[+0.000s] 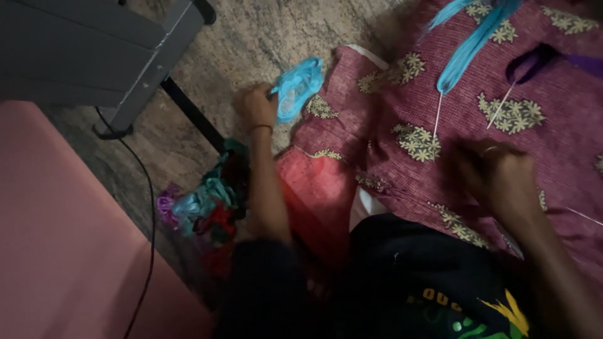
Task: Measure, cut, and tie blue and purple ribbons to create decorative crafts.
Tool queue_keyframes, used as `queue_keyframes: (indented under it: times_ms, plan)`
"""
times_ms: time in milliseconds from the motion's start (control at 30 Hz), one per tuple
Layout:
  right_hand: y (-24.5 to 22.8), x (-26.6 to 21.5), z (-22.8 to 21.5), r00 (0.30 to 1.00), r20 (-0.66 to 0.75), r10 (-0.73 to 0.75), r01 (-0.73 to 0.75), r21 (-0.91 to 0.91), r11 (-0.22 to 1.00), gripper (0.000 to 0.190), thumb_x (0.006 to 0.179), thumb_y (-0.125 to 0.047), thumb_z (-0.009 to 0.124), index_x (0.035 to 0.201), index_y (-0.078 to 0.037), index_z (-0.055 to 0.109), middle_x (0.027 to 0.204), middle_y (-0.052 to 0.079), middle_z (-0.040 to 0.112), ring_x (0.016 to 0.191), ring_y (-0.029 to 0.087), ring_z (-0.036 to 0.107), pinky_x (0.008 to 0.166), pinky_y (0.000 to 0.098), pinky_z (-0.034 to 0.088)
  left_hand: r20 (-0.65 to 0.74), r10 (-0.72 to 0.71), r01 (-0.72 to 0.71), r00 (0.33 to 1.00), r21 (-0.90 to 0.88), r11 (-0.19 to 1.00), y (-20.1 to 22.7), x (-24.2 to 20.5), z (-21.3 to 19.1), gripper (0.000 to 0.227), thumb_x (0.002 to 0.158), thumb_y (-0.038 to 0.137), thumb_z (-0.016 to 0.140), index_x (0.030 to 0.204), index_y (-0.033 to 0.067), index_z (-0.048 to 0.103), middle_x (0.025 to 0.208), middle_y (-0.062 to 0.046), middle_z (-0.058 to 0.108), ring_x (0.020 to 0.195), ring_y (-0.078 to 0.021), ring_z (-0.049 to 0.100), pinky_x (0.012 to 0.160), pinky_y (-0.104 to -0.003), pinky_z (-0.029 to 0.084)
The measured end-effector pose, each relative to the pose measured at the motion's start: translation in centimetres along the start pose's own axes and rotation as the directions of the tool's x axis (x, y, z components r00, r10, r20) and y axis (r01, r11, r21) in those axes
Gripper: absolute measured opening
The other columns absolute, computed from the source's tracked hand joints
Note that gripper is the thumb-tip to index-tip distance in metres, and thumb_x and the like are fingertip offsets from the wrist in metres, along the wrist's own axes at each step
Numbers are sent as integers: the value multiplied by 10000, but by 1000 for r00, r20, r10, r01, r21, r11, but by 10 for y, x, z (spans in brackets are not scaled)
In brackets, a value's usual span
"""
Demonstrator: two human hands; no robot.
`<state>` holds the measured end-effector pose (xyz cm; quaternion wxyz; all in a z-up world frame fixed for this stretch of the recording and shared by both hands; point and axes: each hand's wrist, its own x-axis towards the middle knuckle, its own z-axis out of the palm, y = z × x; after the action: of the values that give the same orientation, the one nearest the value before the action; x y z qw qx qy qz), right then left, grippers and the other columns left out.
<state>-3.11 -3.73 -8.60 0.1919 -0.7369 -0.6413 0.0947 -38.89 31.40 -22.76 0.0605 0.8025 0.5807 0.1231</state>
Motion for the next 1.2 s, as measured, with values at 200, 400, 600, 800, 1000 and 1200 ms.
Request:
queue_keyframes:
  times_ms: [200,400,600,800,1000,1200]
  plan:
    - [-6,-21,-6,937,174,302,-326,128,937,326,1011,-236,644,1298,-115,741,1072,161,765,671,260,735,633,388,614,260,-100,258,960,-695,671,-69,58,-57,188,935,189,789,930,28,691,858,-68,676,827,-200,629,782,-361,507]
    - [-13,-40,-12,932,119,341,-361,284,888,303,974,-245,683,1234,-100,743,1133,178,766,870,281,764,775,410,626,124,184,51,975,-932,358,-51,91,-177,133,1026,144,749,950,51,691,938,-26,708,910,-136,673,900,-328,554]
    - [-16,-26,-43,754,386,532,-651,329,684,388,919,-208,657,1299,-141,698,1094,108,788,753,261,804,714,402,645,-8,549,-371,836,-745,554,104,130,-230,184,1058,217,737,1019,40,707,884,23,677,805,-66,647,734,-260,526]
    - [34,-51,-75,846,83,526,-532,179,828,309,906,-143,724,1205,-75,752,1072,151,784,795,241,778,730,392,621,20,829,-110,558,-989,98,331,87,-220,204,1098,214,713,1061,15,734,941,20,717,829,-78,632,729,-278,492]
    - [52,-64,-185,703,-477,528,-137,638,758,242,1061,-45,761,1259,49,657,1212,146,709,1155,202,710,1057,319,587,17,941,-519,337,-831,201,520,-7,-219,181,1030,273,698,993,107,760,744,-8,754,634,-46,706,598,-287,547]
    - [76,-90,-221,739,-315,596,-31,868,496,319,1068,-78,678,1371,21,665,1238,100,712,1160,185,708,1027,328,591,1,989,-423,145,-904,63,568,-78,-174,179,990,218,697,1102,105,780,805,-30,744,661,-100,676,599,-311,521]
